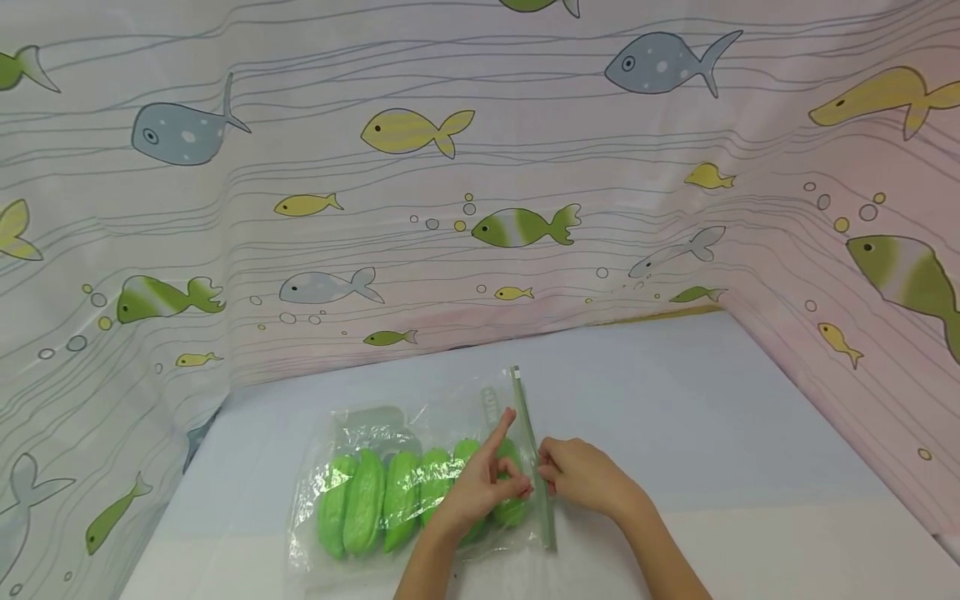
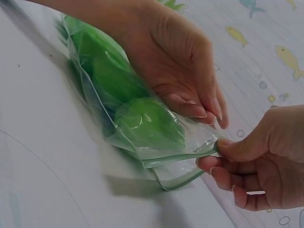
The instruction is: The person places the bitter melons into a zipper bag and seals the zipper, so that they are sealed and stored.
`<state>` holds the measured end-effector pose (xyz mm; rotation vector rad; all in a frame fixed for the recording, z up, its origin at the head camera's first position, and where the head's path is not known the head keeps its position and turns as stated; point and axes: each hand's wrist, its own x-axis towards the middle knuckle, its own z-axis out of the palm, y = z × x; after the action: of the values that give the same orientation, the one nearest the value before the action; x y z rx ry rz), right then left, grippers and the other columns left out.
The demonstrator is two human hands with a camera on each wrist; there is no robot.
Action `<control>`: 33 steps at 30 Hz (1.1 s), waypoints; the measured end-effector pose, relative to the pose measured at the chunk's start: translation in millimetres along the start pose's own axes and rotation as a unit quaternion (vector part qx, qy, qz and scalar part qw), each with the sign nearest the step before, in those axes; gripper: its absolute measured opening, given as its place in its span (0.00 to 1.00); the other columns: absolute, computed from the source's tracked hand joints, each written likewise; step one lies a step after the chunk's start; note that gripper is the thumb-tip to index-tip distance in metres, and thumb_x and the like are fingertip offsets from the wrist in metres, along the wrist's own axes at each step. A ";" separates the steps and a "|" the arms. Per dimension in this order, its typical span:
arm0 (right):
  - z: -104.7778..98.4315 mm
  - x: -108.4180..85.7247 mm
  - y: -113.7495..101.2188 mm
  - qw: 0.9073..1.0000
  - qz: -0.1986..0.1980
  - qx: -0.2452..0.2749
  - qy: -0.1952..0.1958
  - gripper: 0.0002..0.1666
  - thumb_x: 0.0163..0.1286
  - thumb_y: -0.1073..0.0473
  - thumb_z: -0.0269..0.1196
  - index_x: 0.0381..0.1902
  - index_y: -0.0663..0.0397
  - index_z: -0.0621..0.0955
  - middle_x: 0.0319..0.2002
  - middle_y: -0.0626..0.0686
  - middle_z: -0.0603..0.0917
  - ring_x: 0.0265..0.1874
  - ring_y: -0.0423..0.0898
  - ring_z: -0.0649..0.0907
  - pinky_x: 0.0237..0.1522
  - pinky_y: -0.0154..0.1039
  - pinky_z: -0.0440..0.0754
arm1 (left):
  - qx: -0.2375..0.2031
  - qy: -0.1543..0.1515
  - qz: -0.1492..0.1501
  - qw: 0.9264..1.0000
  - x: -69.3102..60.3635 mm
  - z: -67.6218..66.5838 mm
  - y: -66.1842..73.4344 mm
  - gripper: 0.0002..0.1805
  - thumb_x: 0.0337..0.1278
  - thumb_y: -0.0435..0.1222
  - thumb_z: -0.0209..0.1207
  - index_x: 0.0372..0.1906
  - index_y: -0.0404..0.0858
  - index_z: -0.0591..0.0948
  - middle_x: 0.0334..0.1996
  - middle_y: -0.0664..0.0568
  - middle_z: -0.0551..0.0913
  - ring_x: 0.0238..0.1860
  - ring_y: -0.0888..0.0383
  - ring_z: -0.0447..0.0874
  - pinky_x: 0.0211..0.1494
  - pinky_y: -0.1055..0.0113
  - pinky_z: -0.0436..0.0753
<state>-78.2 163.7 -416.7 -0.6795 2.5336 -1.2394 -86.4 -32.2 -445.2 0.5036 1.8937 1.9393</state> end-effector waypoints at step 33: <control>-0.7 -2.3 -3.5 1.000 -0.009 -0.029 -0.001 0.04 0.68 0.65 0.59 0.33 0.53 0.75 0.23 0.42 0.79 0.20 0.35 0.73 0.22 0.32 0.71 | 0.067 -0.056 -0.001 0.996 -5.4 -15.7 11.8 0.48 0.56 0.29 0.62 0.77 0.43 0.48 0.39 0.37 0.81 0.30 0.57 0.84 0.42 0.66 0.83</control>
<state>-75.5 163.5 -413.4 -0.7163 2.5761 -1.1744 -89.9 -48.7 -433.8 0.6341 1.9606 1.7517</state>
